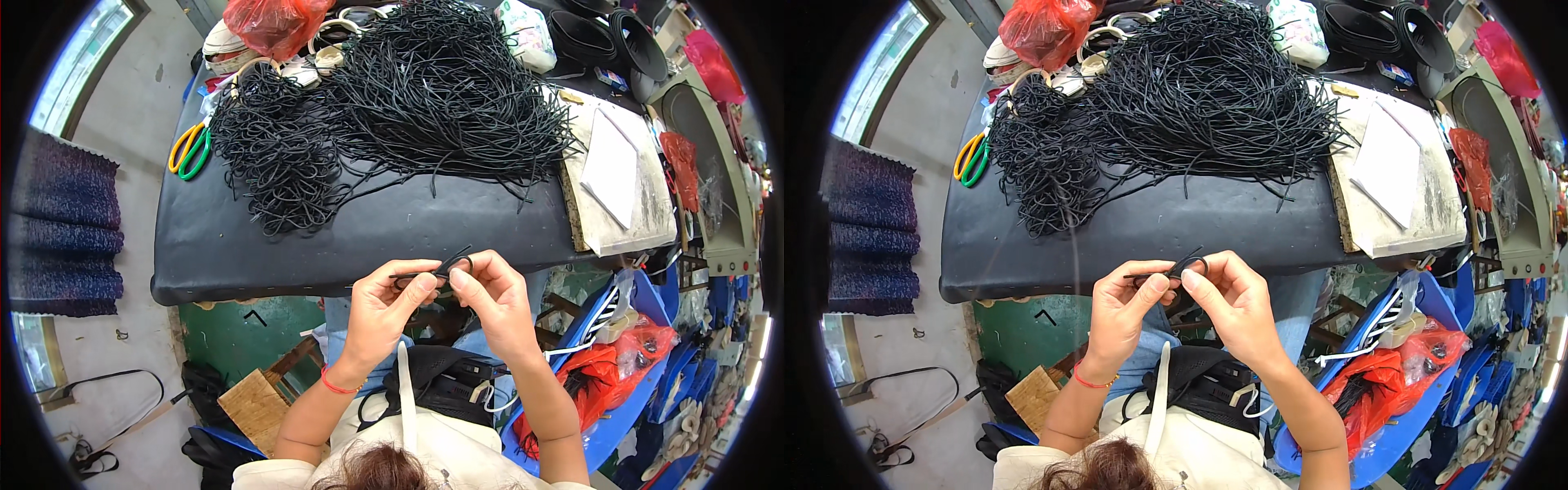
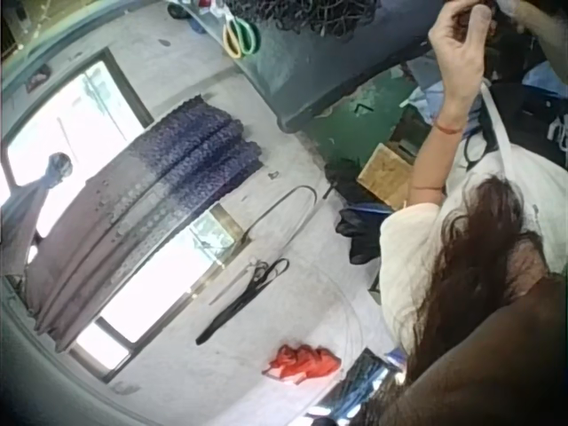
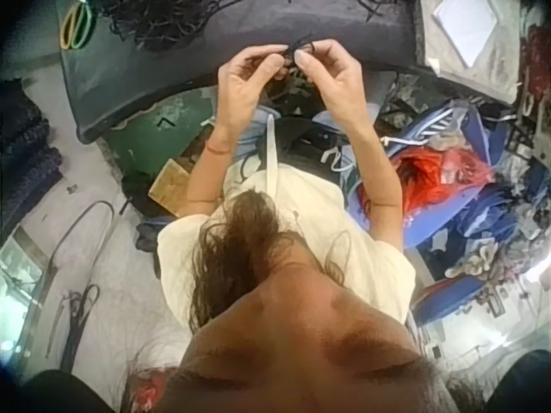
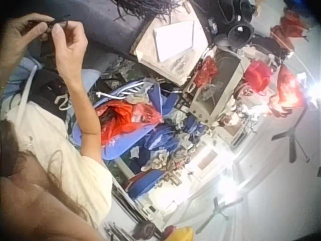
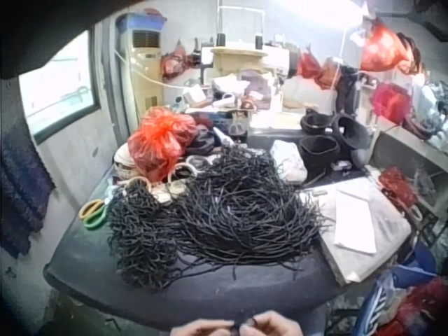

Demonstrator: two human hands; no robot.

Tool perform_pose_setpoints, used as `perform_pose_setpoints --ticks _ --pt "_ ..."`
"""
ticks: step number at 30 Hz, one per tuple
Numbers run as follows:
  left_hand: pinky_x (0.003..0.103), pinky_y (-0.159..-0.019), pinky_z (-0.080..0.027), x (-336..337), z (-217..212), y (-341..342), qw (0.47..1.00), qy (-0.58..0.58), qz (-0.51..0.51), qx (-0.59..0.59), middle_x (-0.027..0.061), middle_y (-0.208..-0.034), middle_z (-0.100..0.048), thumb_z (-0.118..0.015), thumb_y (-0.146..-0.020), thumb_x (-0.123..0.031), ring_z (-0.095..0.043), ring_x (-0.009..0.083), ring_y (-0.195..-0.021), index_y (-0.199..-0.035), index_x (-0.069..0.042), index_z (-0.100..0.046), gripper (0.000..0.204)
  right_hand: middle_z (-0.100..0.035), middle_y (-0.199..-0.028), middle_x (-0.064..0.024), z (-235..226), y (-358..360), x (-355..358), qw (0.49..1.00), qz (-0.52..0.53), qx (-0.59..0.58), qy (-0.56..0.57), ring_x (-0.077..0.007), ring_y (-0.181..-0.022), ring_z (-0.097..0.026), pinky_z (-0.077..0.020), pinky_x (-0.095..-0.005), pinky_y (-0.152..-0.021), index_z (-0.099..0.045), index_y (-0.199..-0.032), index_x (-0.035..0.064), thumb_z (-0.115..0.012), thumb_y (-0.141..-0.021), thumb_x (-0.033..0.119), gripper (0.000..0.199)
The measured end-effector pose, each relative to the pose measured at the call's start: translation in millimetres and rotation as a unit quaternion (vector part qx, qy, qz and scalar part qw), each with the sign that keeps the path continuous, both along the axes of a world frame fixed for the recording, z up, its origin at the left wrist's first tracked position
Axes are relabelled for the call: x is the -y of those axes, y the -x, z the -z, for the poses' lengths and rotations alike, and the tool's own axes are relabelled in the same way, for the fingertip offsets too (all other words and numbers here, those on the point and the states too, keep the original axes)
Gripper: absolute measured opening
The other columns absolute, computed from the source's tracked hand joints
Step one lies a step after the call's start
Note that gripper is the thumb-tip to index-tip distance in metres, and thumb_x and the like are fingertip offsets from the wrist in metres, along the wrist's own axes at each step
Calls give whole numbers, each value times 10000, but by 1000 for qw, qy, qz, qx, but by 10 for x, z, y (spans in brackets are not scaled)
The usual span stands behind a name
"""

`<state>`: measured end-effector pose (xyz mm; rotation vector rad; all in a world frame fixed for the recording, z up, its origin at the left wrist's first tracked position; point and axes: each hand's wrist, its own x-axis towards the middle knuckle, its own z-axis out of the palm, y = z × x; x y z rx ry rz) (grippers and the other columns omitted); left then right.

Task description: The person repeatedly picks up short black cords from a pile on a table and ties them into loops by hand. They place each finished loop back onto the pile and continue the process throughout the clip.

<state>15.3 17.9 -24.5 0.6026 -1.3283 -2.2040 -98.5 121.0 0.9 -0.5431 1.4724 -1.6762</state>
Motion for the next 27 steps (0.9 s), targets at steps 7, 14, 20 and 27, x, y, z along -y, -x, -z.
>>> perform_pose_setpoints --ticks 7,14,20,27 --pt "209 -624 -476 -4 -75 -27 997 -14 57 46 57 -801 -647 -618 -857 -85 -584 68 -697 -939 13 -613 127 -558 -708 -21 71 26 77 970 49 -235 -33 -72 -631 -506 -407 -222 -568 -599 -783 -5 -626 -848 140 161" --pt "191 -535 -440 -128 -72 -46 983 149 27 100 32 -769 -635 -646 -830 -77 -569 48 -631 -852 8 -621 91 -445 -595 8 86 59 139 973 60 -210 -80 -49 -508 -330 -255 -244 -443 -474 -599 5 -650 -810 123 299" --pt "289 -968 -372 -110 20 97 993 -76 38 -76 113 -1324 -389 -683 -806 -127 -397 151 -1200 -1273 -3 -411 555 -487 -639 47 -42 53 190 993 104 48 7 -19 -591 -378 -310 -184 -543 -518 -681 75 -586 -896 256 288" --pt "268 -784 -498 -55 -64 222 987 -148 -17 -64 88 -986 -622 -559 -895 -107 -611 135 -869 -1011 13 -606 174 -550 -716 16 -44 -70 162 990 137 -17 27 -34 -667 -483 -404 -184 -643 -534 -782 47 -571 -903 164 173"
